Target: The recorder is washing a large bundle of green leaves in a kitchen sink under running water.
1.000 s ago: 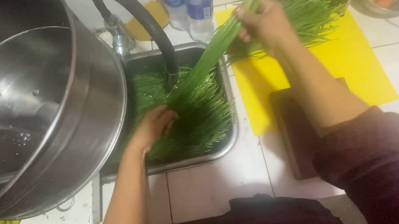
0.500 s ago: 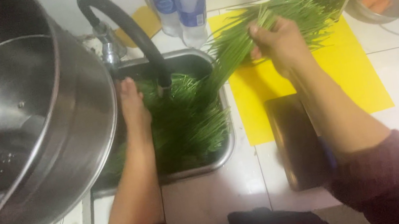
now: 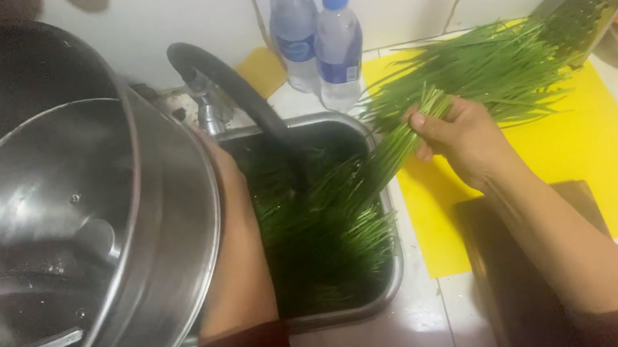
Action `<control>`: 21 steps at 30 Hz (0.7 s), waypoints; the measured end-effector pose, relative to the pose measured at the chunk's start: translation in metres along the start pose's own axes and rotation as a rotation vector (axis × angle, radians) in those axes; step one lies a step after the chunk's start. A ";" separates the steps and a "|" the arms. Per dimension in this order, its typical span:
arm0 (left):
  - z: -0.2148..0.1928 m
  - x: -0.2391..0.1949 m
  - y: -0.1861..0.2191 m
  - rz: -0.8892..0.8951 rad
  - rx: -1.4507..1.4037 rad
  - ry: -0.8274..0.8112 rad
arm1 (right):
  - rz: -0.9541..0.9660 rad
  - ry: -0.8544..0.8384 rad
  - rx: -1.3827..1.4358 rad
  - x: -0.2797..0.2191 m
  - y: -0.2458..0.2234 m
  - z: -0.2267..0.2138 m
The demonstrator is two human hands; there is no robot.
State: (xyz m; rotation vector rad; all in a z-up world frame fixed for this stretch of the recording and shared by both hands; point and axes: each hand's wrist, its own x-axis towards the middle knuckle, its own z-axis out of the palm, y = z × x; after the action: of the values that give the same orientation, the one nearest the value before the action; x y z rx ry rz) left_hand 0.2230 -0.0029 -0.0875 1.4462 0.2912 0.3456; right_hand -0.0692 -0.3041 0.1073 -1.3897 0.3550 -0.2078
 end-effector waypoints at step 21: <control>-0.021 -0.071 0.027 -0.272 -0.160 -0.253 | 0.014 -0.093 -0.019 -0.008 0.010 0.006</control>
State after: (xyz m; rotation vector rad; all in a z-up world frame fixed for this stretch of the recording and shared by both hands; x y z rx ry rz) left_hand 0.1482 -0.0097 -0.0641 1.2580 0.2455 -0.0355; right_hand -0.0750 -0.2938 0.0994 -1.4096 0.2905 -0.1281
